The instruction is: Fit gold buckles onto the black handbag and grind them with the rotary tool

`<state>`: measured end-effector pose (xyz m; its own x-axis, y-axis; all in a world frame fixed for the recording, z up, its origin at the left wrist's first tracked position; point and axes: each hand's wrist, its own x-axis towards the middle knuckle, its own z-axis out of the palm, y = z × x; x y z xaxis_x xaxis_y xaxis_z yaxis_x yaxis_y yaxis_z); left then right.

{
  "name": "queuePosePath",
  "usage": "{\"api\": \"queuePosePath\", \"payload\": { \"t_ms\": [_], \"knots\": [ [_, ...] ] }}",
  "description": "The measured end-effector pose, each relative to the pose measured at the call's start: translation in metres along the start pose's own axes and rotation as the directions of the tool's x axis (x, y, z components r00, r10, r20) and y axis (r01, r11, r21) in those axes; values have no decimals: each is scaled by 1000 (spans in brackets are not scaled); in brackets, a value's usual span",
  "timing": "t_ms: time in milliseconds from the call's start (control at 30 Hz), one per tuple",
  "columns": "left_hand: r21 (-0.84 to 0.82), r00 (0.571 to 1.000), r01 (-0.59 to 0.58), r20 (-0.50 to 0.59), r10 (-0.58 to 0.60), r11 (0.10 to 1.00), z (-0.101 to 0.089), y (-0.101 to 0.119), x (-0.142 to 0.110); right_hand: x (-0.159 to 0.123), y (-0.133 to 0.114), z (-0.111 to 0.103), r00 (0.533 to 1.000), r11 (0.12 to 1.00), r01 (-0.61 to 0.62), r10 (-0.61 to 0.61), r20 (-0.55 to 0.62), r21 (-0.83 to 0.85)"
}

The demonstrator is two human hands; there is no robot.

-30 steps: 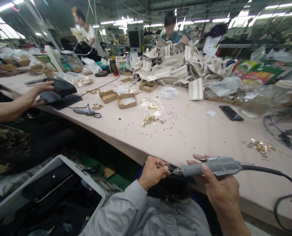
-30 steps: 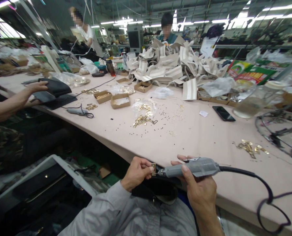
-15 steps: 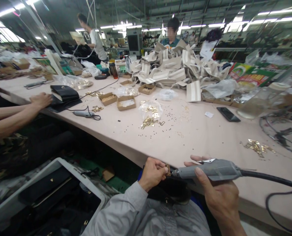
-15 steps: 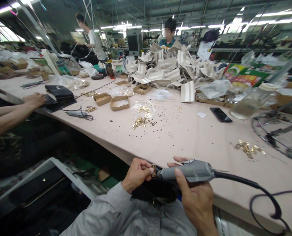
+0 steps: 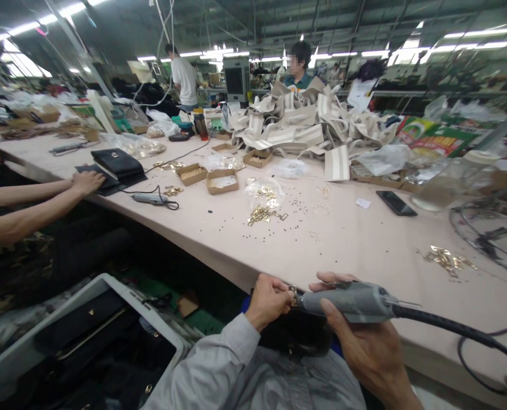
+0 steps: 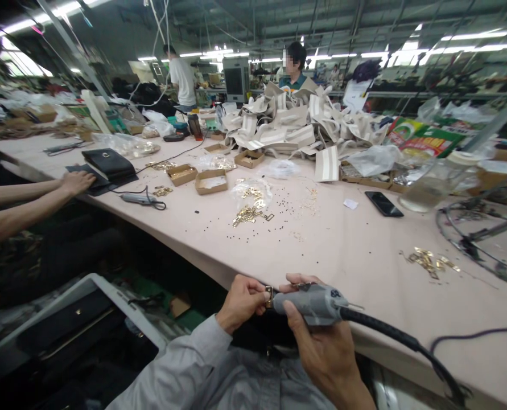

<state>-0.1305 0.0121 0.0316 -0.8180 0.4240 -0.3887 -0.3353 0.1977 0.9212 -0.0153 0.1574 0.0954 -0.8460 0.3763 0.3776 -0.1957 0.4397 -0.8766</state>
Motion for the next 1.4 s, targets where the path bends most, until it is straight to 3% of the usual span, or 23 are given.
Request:
{"api": "queuePosePath", "payload": {
  "t_ms": [167,367,600,667,733,800,900,967,1033,1100,1233,1300,1367,1400],
  "knots": [
    [17,1000,-9,-16,10,1000,1,-3,0,4,8,-3,985,998,-14,3,175,64],
    [28,999,-32,-5,32,999,5,-4,-1,21,-2,-7,933,998,58,-48,356,-16],
    [29,999,-48,-3,48,998,8,-3,-3,39,-18,-9,799,997,59,-83,595,59],
    [37,999,-50,8,50,998,6,-3,-3,41,-21,-13,795,987,-13,-88,601,161],
    [43,998,-56,35,54,998,4,-2,-3,42,-22,-20,826,949,-103,-85,557,297],
    [43,997,-61,49,59,997,1,0,-5,44,-18,-27,889,904,-132,-73,452,406],
    [36,998,-59,38,57,998,-1,-2,-9,50,-2,-39,981,872,-76,-21,193,483],
    [30,998,-53,24,53,998,0,-5,-11,56,15,-48,998,860,-43,58,-13,509],
    [24,999,-51,12,51,998,2,-9,-13,63,36,-60,966,844,-52,177,-186,534],
    [24,999,-54,5,54,998,2,-10,-15,71,60,-72,899,820,-92,312,-307,565],
    [7,997,-78,7,78,997,-11,6,-28,86,108,-89,746,779,-178,505,-434,601],
    [4,994,-106,39,106,994,-17,24,-45,91,118,-93,708,780,-204,534,-461,591],
    [34,983,-157,104,152,987,-13,45,-63,89,113,-102,695,802,-207,524,-493,560],
    [67,986,-165,49,162,984,-5,55,-69,85,106,-109,695,818,-207,510,-507,537]
  ]
}}
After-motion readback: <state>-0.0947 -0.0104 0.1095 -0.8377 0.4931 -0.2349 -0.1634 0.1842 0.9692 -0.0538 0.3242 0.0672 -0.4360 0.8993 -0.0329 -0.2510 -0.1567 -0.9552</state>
